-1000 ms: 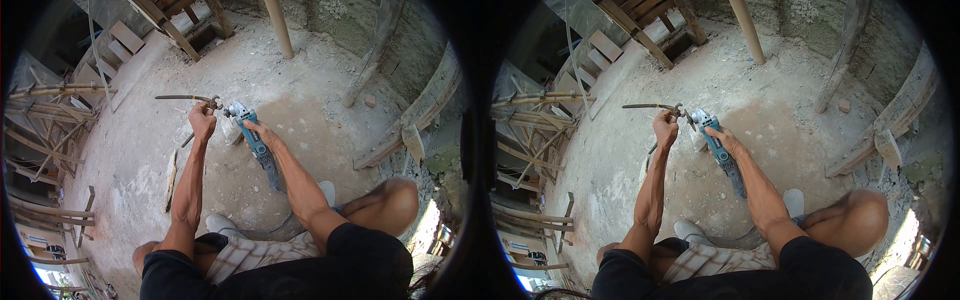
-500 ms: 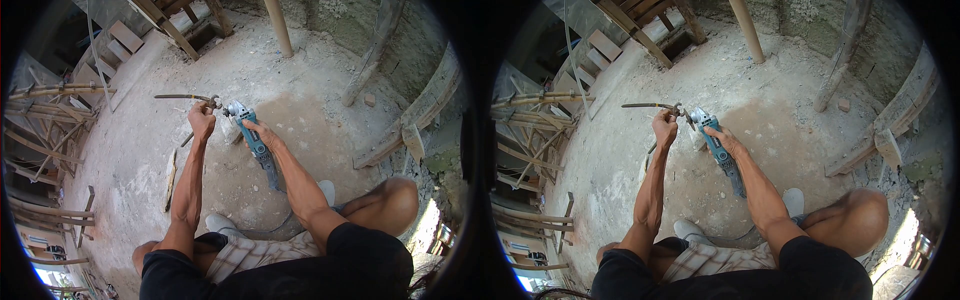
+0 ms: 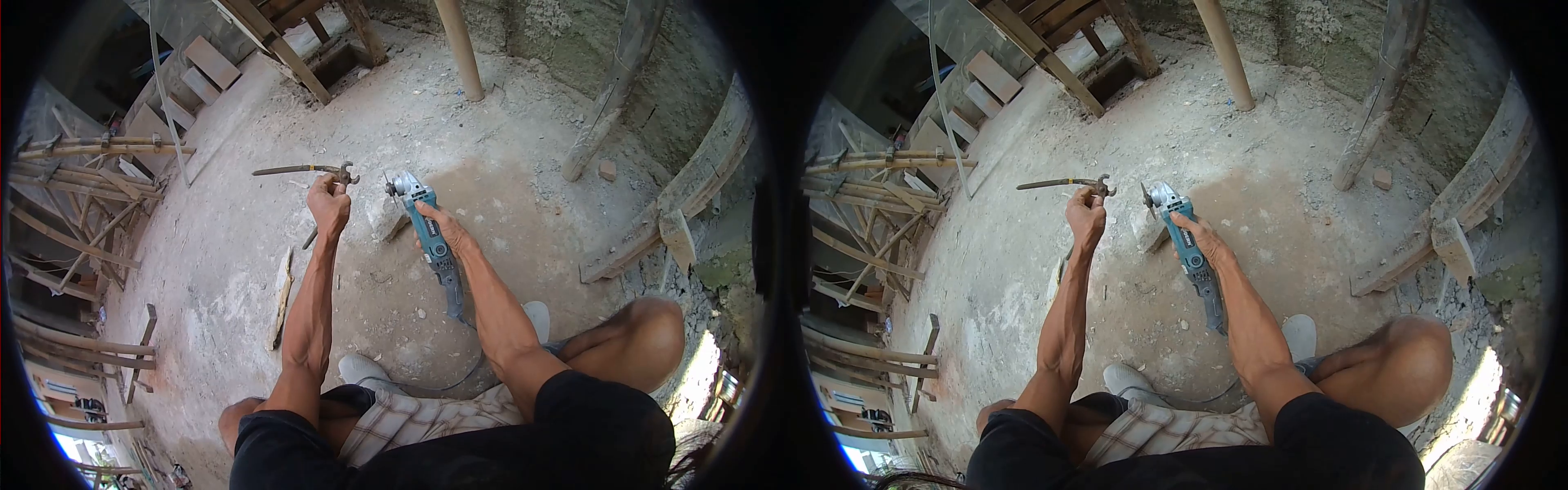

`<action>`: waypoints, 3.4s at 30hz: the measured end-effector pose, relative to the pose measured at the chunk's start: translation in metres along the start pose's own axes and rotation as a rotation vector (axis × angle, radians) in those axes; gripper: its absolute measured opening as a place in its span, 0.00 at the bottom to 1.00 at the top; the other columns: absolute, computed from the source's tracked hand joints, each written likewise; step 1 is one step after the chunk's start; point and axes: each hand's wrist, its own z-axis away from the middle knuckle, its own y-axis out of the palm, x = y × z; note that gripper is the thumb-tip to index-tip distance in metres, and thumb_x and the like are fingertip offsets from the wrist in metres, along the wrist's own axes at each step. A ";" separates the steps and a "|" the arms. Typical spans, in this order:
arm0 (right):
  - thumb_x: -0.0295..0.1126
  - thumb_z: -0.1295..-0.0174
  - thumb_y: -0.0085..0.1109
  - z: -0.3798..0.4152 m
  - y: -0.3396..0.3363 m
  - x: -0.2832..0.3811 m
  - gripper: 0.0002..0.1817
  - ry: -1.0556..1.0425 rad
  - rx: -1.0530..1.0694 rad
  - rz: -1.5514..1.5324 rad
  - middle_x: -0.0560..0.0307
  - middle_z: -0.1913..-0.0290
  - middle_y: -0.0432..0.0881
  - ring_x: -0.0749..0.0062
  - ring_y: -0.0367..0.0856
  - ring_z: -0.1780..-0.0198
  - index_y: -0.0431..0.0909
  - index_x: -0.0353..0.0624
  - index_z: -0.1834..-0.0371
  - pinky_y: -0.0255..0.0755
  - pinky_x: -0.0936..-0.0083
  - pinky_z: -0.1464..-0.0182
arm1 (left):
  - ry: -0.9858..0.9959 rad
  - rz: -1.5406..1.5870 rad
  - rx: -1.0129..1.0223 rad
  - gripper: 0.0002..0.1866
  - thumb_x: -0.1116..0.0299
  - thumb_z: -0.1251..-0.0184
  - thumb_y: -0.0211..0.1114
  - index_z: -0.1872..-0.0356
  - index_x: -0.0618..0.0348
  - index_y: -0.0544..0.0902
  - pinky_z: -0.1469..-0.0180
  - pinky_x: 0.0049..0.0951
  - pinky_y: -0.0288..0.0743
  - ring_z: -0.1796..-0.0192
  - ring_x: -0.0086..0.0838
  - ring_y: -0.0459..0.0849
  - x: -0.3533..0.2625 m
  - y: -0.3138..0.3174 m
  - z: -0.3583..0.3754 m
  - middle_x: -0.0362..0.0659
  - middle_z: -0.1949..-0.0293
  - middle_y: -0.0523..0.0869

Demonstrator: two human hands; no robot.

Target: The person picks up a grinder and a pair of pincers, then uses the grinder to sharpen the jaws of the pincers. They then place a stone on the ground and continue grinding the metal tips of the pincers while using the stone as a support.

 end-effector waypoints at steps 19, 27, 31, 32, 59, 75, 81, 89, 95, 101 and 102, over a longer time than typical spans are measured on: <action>0.67 0.53 0.64 0.001 0.010 0.007 0.34 -0.063 -0.052 -0.021 0.61 0.78 0.76 0.77 0.78 0.81 0.76 0.44 0.64 0.74 0.80 0.81 | -0.195 1.048 0.469 0.06 0.79 0.27 0.52 0.60 0.57 0.76 0.69 0.26 0.64 0.75 0.23 0.71 0.004 -0.014 -0.027 0.37 0.75 0.75; 0.68 0.54 0.65 0.001 0.009 0.008 0.36 -0.076 -0.088 -0.046 0.60 0.78 0.77 0.76 0.79 0.81 0.76 0.43 0.63 0.76 0.80 0.80 | -0.265 1.253 0.554 0.07 0.78 0.31 0.58 0.55 0.55 0.77 0.70 0.25 0.65 0.70 0.23 0.73 0.002 -0.015 -0.025 0.36 0.69 0.77; 0.68 0.52 0.65 -0.002 0.007 0.004 0.36 -0.075 -0.099 -0.109 0.59 0.78 0.78 0.76 0.80 0.81 0.76 0.42 0.64 0.77 0.79 0.80 | -0.280 1.335 0.572 0.10 0.76 0.34 0.62 0.53 0.55 0.78 0.69 0.23 0.65 0.69 0.22 0.72 0.002 -0.018 -0.024 0.35 0.68 0.77; 0.68 0.52 0.65 -0.003 0.005 0.002 0.36 -0.075 -0.098 -0.110 0.59 0.78 0.78 0.76 0.80 0.81 0.76 0.42 0.64 0.77 0.79 0.80 | -0.280 1.334 0.571 0.10 0.76 0.34 0.62 0.53 0.55 0.78 0.69 0.23 0.65 0.69 0.22 0.72 0.003 -0.018 -0.023 0.35 0.68 0.77; 0.58 0.44 0.63 -0.004 -0.025 0.009 0.29 -0.218 -0.062 -0.750 0.50 0.74 0.82 0.64 0.84 0.77 0.75 0.39 0.60 0.83 0.64 0.73 | -0.035 0.183 0.470 0.16 0.61 0.33 0.68 0.53 0.63 0.86 0.70 0.28 0.82 0.66 0.22 0.82 -0.004 -0.026 -0.020 0.47 0.62 0.87; 0.62 0.42 0.59 -0.002 -0.023 0.009 0.32 -0.237 -0.030 -0.779 0.50 0.73 0.81 0.62 0.84 0.74 0.74 0.38 0.58 0.83 0.61 0.70 | -0.609 1.922 0.445 0.21 0.54 0.26 0.51 0.41 0.55 0.73 0.31 0.70 0.60 0.26 0.56 0.59 0.033 -0.016 0.003 0.64 0.31 0.64; 0.62 0.41 0.57 -0.009 -0.033 0.003 0.32 -0.283 0.011 -0.906 0.50 0.70 0.79 0.60 0.82 0.71 0.73 0.38 0.58 0.80 0.58 0.66 | -0.617 1.955 0.391 0.23 0.53 0.27 0.53 0.59 0.71 0.74 0.30 0.66 0.61 0.29 0.57 0.66 0.057 -0.007 0.006 0.62 0.40 0.76; 0.61 0.40 0.56 -0.009 -0.046 -0.004 0.31 -0.291 0.019 -0.966 0.50 0.69 0.79 0.59 0.81 0.69 0.73 0.39 0.58 0.79 0.58 0.64 | -0.650 1.199 0.333 0.18 0.56 0.36 0.71 0.76 0.52 0.72 0.77 0.25 0.64 0.81 0.21 0.71 0.065 -0.006 0.015 0.35 0.84 0.70; 0.60 0.41 0.57 -0.009 -0.046 -0.006 0.31 -0.315 0.033 -0.946 0.51 0.70 0.79 0.61 0.81 0.70 0.73 0.39 0.57 0.78 0.60 0.65 | -0.004 0.493 0.046 0.24 0.64 0.35 0.70 0.86 0.50 0.65 0.82 0.25 0.56 0.85 0.16 0.60 0.000 -0.013 -0.013 0.30 0.87 0.65; 0.61 0.41 0.56 -0.007 -0.040 -0.001 0.32 -0.291 0.092 -0.994 0.50 0.72 0.79 0.61 0.81 0.73 0.73 0.38 0.57 0.78 0.61 0.66 | 0.350 0.359 -0.054 0.27 0.66 0.35 0.70 0.87 0.54 0.61 0.79 0.26 0.45 0.80 0.16 0.52 -0.080 -0.038 -0.018 0.29 0.86 0.58; 0.61 0.41 0.56 -0.007 -0.040 0.001 0.32 -0.299 0.097 -0.999 0.50 0.72 0.79 0.61 0.81 0.73 0.73 0.38 0.57 0.78 0.61 0.66 | 0.389 0.356 -0.043 0.26 0.66 0.35 0.69 0.86 0.53 0.61 0.79 0.26 0.45 0.80 0.16 0.53 -0.084 -0.041 -0.019 0.29 0.85 0.58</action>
